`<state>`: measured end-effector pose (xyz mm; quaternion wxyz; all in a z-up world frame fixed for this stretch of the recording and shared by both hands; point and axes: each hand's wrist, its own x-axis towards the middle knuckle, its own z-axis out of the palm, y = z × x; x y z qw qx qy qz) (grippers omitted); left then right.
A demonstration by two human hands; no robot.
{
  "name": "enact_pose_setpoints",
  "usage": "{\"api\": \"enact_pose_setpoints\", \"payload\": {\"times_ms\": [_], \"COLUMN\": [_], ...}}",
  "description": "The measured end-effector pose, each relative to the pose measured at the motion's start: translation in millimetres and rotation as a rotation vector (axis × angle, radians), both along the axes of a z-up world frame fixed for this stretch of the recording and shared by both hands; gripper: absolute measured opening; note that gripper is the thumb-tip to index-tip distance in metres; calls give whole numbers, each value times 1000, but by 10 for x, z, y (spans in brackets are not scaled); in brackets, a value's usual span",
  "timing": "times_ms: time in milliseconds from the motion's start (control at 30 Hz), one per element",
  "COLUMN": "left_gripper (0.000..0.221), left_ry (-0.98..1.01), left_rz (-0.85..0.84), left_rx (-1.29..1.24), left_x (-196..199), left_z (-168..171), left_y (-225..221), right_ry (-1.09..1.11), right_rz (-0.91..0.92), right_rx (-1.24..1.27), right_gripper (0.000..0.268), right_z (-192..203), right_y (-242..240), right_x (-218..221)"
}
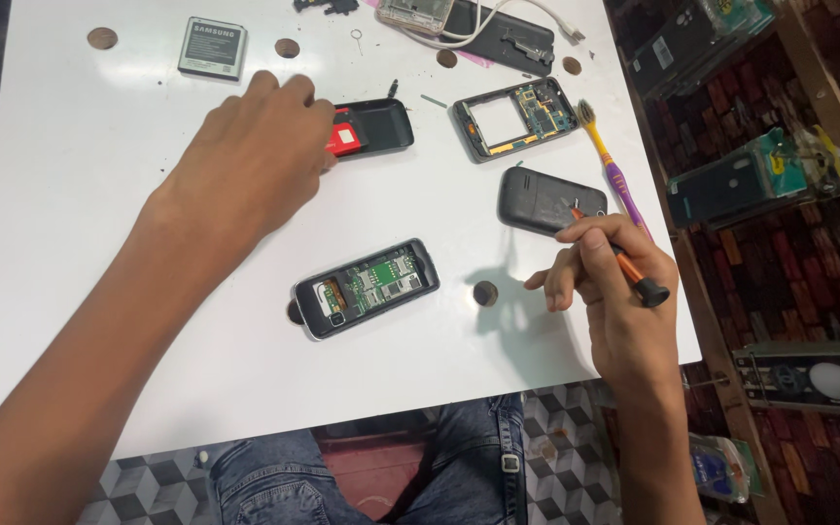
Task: The person disassembles two mobile phones on a white table. They use a screwdriver to remove screws and a toothbrush to clean the internal components of the first phone. They then remove the back cover and battery of a second phone and use the screwdriver to work on its internal components.
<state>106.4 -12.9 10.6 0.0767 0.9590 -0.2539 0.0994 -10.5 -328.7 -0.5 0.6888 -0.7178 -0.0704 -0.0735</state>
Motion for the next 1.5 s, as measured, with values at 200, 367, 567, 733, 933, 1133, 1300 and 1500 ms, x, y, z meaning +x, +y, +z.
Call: {"api": "enact_pose_setpoints", "payload": {"times_ms": [200,367,567,733,933,1133,1300,1500], "left_gripper": [35,62,81,80,66,78,77,73], "left_ry": [-201,119,336,409,409,511,557,633], "left_rz": [-61,-181,-44,104,156,79,30,29], "left_rx": [-122,-355,-515,-658,-900,-1517,-1647,-1630], "left_x": [-184,-782,-1273,-1287,-1333,-1468,-1517,-1493], "left_z": [-25,-115,-81,-154,-326,-422,-458,-444], "left_y": [74,88,62,-52,-158,-262,-267,-252], "right_ry": [35,99,56,-126,-434,-518,-420,-355], "right_rz": [-24,-101,134,238,292,132,120,155], "right_rx": [-140,-357,-560,-816,-855,-689,-716,-778], "right_gripper": [22,15,16,37,23,22,25,32], "right_z": [50,59,118,165,48,-87,-98,-111], "right_y": [78,205,451,620,682,754,807,804], "right_x": [-52,-92,-58,2,19,-69,-140,-113]}}
